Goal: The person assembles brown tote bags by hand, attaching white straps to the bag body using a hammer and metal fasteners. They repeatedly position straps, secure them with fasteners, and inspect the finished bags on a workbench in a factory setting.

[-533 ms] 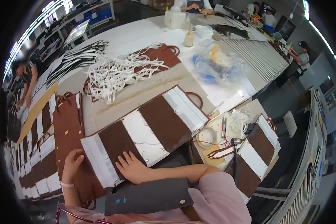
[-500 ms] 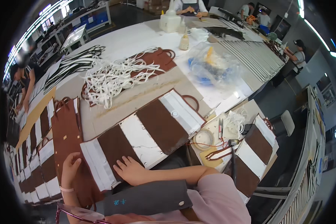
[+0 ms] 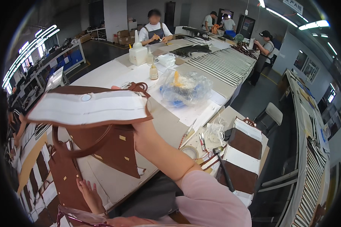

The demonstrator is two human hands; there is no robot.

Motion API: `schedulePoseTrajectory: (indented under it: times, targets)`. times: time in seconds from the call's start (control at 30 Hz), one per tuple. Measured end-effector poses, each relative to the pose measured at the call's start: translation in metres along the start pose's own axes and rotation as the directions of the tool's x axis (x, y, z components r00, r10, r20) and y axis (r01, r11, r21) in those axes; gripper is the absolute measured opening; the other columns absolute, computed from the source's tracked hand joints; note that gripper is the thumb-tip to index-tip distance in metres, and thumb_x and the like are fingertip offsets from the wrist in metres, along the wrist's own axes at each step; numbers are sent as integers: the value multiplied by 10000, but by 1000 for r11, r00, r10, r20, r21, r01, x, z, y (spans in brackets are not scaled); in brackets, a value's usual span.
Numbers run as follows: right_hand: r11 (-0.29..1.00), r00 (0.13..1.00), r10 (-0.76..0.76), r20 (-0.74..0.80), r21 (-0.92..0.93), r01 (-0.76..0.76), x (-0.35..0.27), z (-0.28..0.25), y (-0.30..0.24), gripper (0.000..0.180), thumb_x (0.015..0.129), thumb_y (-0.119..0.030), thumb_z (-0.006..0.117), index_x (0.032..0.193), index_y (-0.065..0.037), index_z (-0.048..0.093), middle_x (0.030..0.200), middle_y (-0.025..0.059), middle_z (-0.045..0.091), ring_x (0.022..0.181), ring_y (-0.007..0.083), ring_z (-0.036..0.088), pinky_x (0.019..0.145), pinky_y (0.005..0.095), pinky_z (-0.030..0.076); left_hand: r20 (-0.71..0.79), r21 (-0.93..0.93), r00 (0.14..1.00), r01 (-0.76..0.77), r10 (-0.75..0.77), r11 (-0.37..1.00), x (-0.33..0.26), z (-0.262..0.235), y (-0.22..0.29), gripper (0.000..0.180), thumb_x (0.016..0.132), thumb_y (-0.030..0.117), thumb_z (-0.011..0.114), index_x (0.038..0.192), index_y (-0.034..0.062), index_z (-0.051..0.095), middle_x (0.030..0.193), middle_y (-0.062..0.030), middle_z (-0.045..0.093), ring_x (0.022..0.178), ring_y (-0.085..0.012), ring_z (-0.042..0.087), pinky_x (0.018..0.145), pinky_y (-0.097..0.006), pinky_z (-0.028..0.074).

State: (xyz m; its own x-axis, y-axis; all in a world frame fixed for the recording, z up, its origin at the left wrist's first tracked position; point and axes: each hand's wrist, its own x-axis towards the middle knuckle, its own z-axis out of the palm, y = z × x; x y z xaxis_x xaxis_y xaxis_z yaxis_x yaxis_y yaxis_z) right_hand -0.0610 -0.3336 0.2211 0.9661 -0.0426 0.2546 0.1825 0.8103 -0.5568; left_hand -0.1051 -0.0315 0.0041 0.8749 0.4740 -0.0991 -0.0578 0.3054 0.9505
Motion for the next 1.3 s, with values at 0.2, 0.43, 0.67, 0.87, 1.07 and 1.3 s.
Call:
schedulePoseTrajectory:
  times: [0.2, 0.43, 0.67, 0.87, 1.07, 1.3]
  targets:
    - [917, 994, 56, -92, 398, -14, 20, -67, 3, 318, 963, -119, 621, 1276, -71, 639, 1159, 101, 706, 990, 230, 706, 820, 408, 614, 440, -520, 837, 532, -324, 668, 8, 43, -59, 699, 1008, 535, 532, 1539, 140, 309, 1509, -145, 387, 1396, -221, 383, 1126, -414, 316]
    - [925, 996, -89, 20, 373, 75, 20, -66, -17, 333, 968, -78, 570, 1266, 72, 588, 1177, 195, 688, 1062, 276, 686, 914, 408, 602, 563, 248, 725, 308, -396, 918, 12, 71, -54, 269, 987, 159, 622, 1232, 60, 567, 941, -4, 646, 807, -83, 597, 703, -227, 446]
    - [982, 803, -145, -578, 16, 189, -11, -171, -6, 432, 903, 17, 537, 1331, -39, 554, 1283, 155, 603, 1174, 279, 601, 991, 434, 524, 309, 322, 946, -3, -102, 947, 48, -4, 53, 321, 967, 116, 624, 1253, -30, 636, 837, 13, 603, 707, -47, 518, 657, -201, 438]
    - [183, 936, -301, -185, -974, -134, -78, -229, 44, 740, 808, -9, 607, 1501, -26, 348, 1346, 222, 509, 1252, 369, 507, 1068, 466, 420, 341, 664, 937, -183, -77, 725, 172, -209, 8, 295, 950, 99, 646, 1221, -16, 665, 801, -21, 652, 596, -64, 538, 540, -207, 428]
    - [-406, 976, -157, -153, -891, -205, -24, -261, 34, 659, 888, -332, 694, 1430, -36, 461, 1314, 307, 521, 1214, 485, 501, 1025, 525, 436, 52, 696, 967, 145, -250, 703, 87, -114, 38, 313, 997, 157, 587, 1268, 15, 653, 829, -1, 623, 645, -45, 504, 536, -197, 389]
    - [-650, 955, -165, -246, -701, -293, 37, -304, 40, 304, 891, -240, 671, 1153, -87, 650, 1034, 223, 646, 942, 433, 645, 830, 508, 519, -59, 489, 981, 191, -186, 851, 61, -113, 35, 305, 1024, 193, 565, 1300, 97, 654, 848, 50, 572, 589, 6, 371, 475, -158, 289]
